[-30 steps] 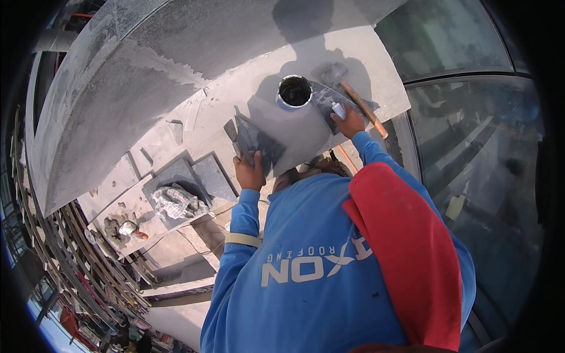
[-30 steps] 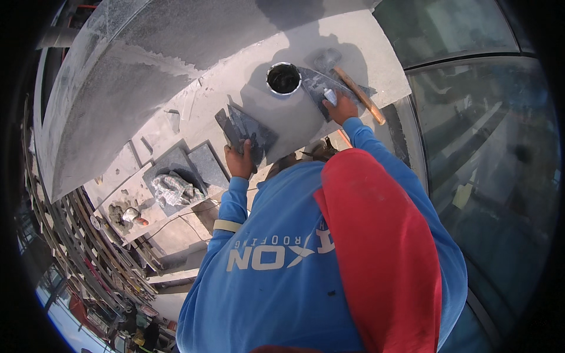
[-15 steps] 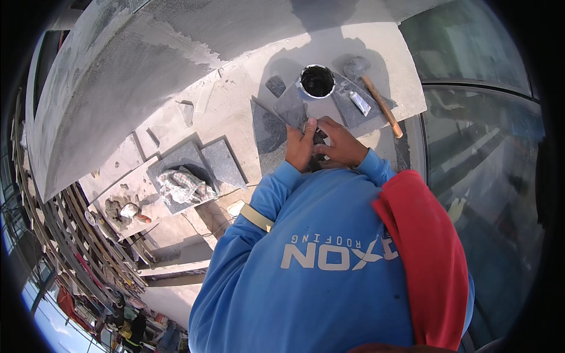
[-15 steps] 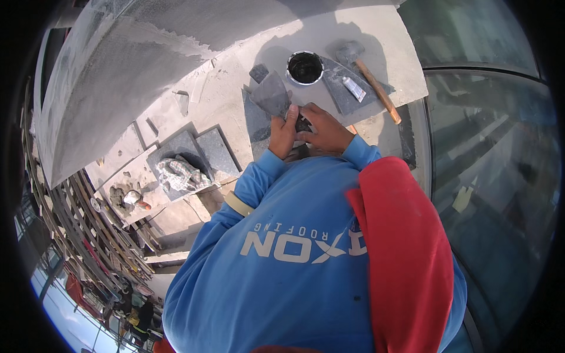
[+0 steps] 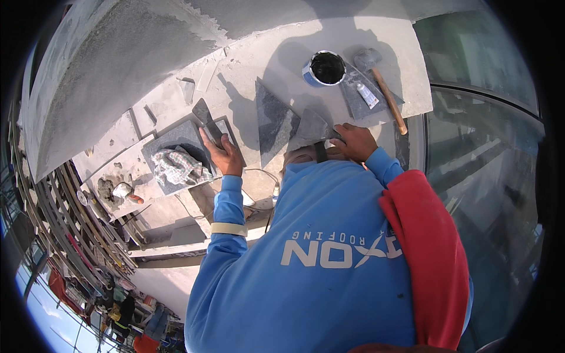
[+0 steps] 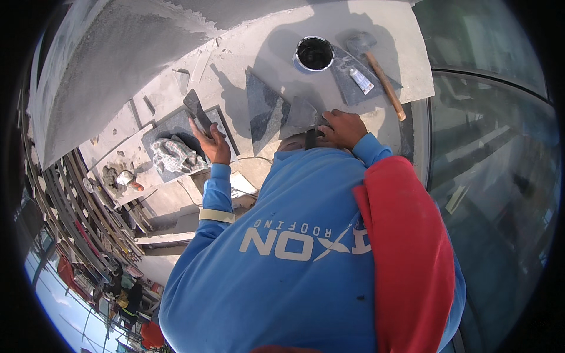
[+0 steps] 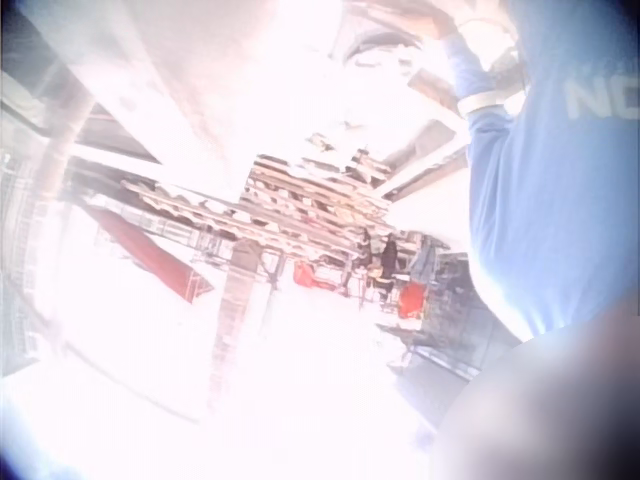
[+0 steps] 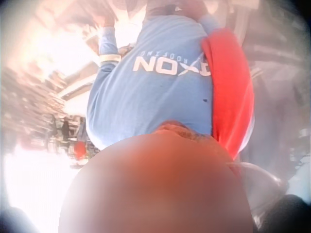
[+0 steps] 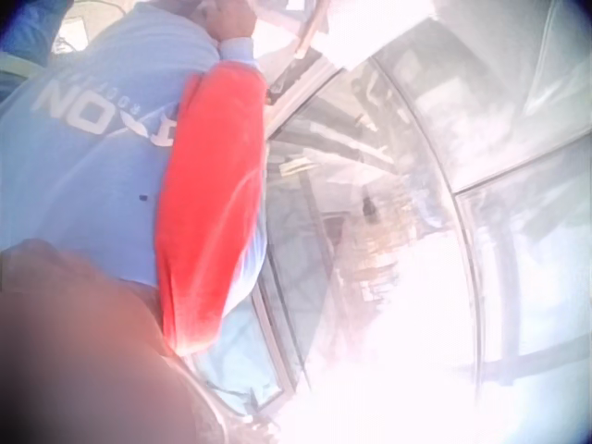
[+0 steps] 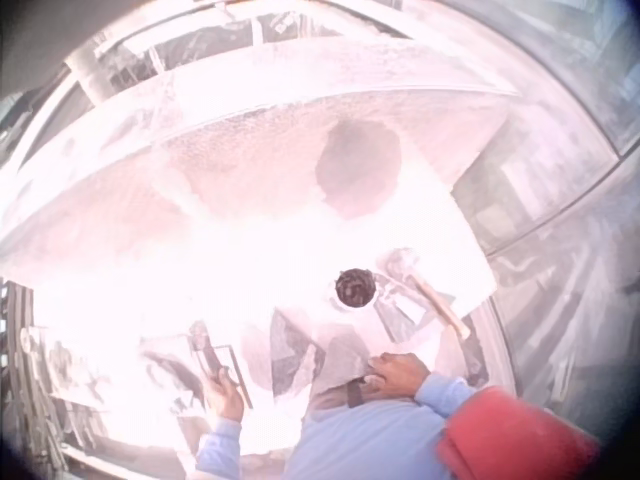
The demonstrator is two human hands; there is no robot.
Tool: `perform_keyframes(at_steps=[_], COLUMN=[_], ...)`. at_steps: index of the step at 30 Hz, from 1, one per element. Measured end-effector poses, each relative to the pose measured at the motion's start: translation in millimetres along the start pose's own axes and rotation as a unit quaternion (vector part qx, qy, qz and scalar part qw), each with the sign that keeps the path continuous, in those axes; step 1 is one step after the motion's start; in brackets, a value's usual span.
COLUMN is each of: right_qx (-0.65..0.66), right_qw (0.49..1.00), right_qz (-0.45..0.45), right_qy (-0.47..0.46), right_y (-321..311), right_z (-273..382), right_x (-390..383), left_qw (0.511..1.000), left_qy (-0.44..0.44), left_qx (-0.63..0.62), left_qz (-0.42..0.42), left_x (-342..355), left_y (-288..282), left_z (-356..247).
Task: The person secures a large curved stone tile onto a roof using a rubber mallet, then applies sealant to smaller triangular tiles with a trowel. The person positions the tile, taps it into place, and spreads sealant on the smaller pieces.
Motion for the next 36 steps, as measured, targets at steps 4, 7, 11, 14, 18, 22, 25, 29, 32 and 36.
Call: perform_keyframes(at_steps=[4,7,11,14,18,22,25,29,32,36], right_qx=[-0.022,-0.062,-0.094,-0.021,0.105,0.260,-0.017,-0.083,0.091,0.028], right_qw=[0.997,0.994,0.963,0.908,0.953,0.917,0.972,0.996,0.981,0.990], right_qz=[0.023,0.045,0.124,0.211,-0.057,-0.244,-0.104,0.033,-0.119,0.012], right_qy=[-0.074,-0.079,-0.221,-0.361,-0.280,-0.177,-0.210,-0.019,-0.126,-0.136], right_y=[-2,2,38,39,-68,-81,-2,35,28,53], right_z=[-17,-16,65,144,135,81,65,19,20,20], right_x=[11,35,80,74,72,52,54,31,29,33], left_qw=[0.998,0.993,0.983,0.968,0.944,0.941,0.945,0.947,0.948,0.965], left_qy=[0.027,0.041,0.006,-0.063,-0.019,-0.082,-0.089,-0.020,0.011,-0.037], left_qx=[-0.009,0.017,-0.001,-0.048,0.008,-0.004,-0.037,-0.066,-0.029,-0.069], left_qz=[-0.058,-0.111,-0.182,-0.238,-0.328,-0.329,-0.314,-0.314,-0.316,-0.252], left_x=[1,-15,-56,-89,-124,-133,-123,-115,-115,-118], left_y=[-52,-80,-96,-97,-108,-110,-102,-86,-67,-36], left_z=[10,16,22,26,27,35,31,8,-13,-38])
Point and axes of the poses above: each hand's wrist, its own x-axis towards the middle knuckle, its own y-axis out of the palm, z = x × y, the point moved 3 cm from there along x, towards the middle knuckle, and after that the axes turned 2 degrees about y, right-handed, at the moved point
